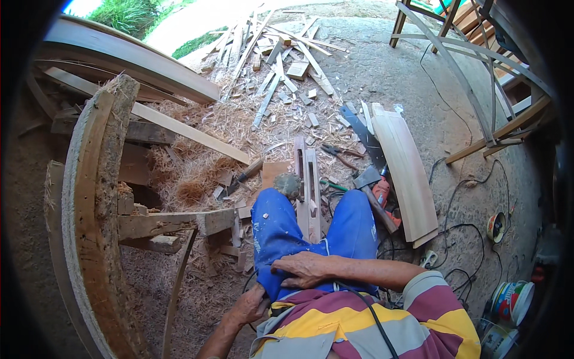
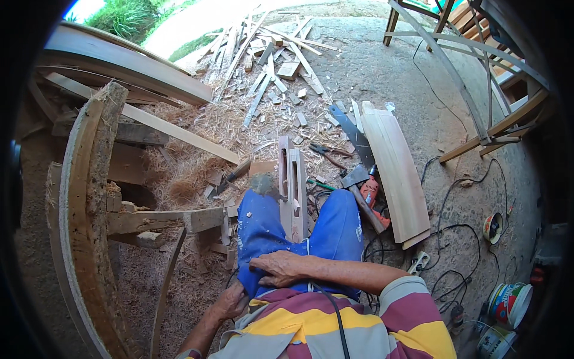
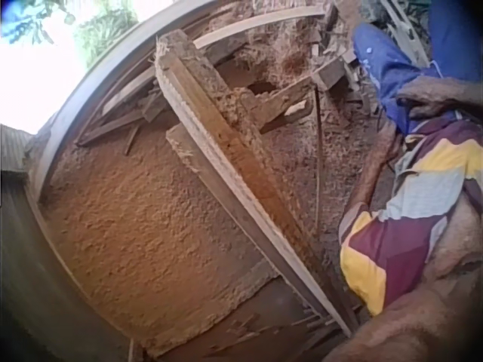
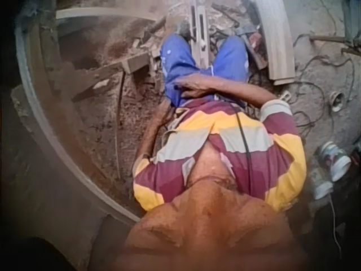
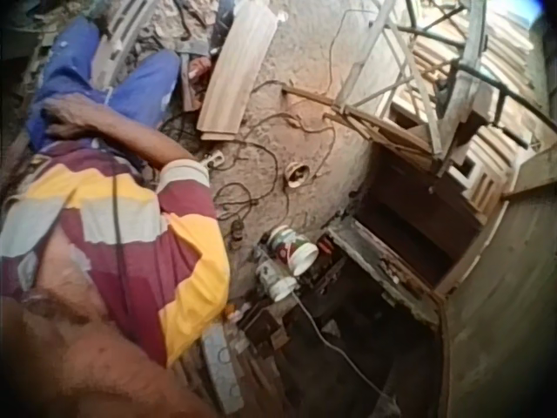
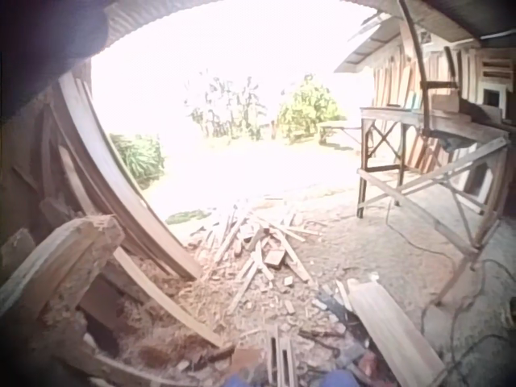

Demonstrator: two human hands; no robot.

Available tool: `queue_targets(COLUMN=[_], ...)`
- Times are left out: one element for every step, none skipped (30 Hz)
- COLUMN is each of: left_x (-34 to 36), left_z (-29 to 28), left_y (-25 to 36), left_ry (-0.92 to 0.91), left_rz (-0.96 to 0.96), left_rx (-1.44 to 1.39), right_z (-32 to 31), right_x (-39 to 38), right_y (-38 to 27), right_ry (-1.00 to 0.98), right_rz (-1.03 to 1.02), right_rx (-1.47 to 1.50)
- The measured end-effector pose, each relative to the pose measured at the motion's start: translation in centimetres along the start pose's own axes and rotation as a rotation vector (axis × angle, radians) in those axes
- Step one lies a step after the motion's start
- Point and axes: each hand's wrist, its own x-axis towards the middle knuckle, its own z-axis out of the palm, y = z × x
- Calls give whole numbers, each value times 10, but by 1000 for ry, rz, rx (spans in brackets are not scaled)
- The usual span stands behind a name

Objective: The person carves a slot into a piece of wood by striking a chisel with the back of an ax head.

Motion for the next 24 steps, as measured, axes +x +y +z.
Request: queue_targets(left_x=[5, 9, 12, 14, 15, 19, 23, 27, 31, 27, 24, 18, 14, 12, 12, 9, 8, 8, 11, 11, 12, 13, 15, 21], left_z=[4, 8, 17, 27, 35, 36, 34, 33, 29, 27, 24, 24, 24, 25, 25, 29, 33, 38, 40, 43, 46, 49, 52, 56], left_y=[2, 4, 3, 1, -1, 6, 12, 18, 18, 16, 12, 7, 2, -2, -6, -8, -10, -10, -12, -14, -18, -26, -32, -33], left_ry=[101, 203, 264, 327, 390, 374, 359, 341, 321, 291, 264, 250, 239, 251, 293, 349, 427, 514, 601, 688, 725, 761, 798, 817], left_rz=[49, 97, 74, 49, 22, -43, -110, -175, -182, -169, -146, -116, -80, -45, -13, 26, 61, 103, 150, 194, 151, 107, 63, 45], left_rx=[8, 15, 62, 112, 162, 171, 179, 188, 196, 219, 240, 262, 283, 301, 314, 327, 331, 336, 348, 355, 324, 294, 263, 95], right_z=[-3, -6, -10, -13, -14, -15, -16, -17, -16, -15, -12, -9, -4, 0, 2, 4, 6, 7, 8, 8, 8, 6, 5, 4], right_x=[-3, -5, -8, -8, -7, -6, -6, -8, -9, -11, -12, -11, -9, -9, -8, -6, -6, -4, -1, 2, 3, 5, 5, 4], right_y=[0, 0, 1, 1, 5, 8, 10, 12, 8, 6, 4, 3, 1, 0, 3, 7, 10, 10, 10, 10, 9, 8, 6, 3], right_ry=[67, 92, 114, 136, 167, 199, 230, 196, 194, 192, 190, 187, 184, 182, 173, 165, 158, 186, 213, 241, 279, 317, 354, 340], right_rz=[-26, -10, 6, 18, -10, -31, -53, -11, -40, -68, -97, -53, -8, 38, 41, 44, 48, 39, 31, 22, -22, -66, -111, -112], right_rx=[16, 33, 51, 70, 58, 47, 36, -36, -140, -244, -349, -338, -327, -317, -300, -284, -267, -260, -252, -245, -226, -207, -187, -193])
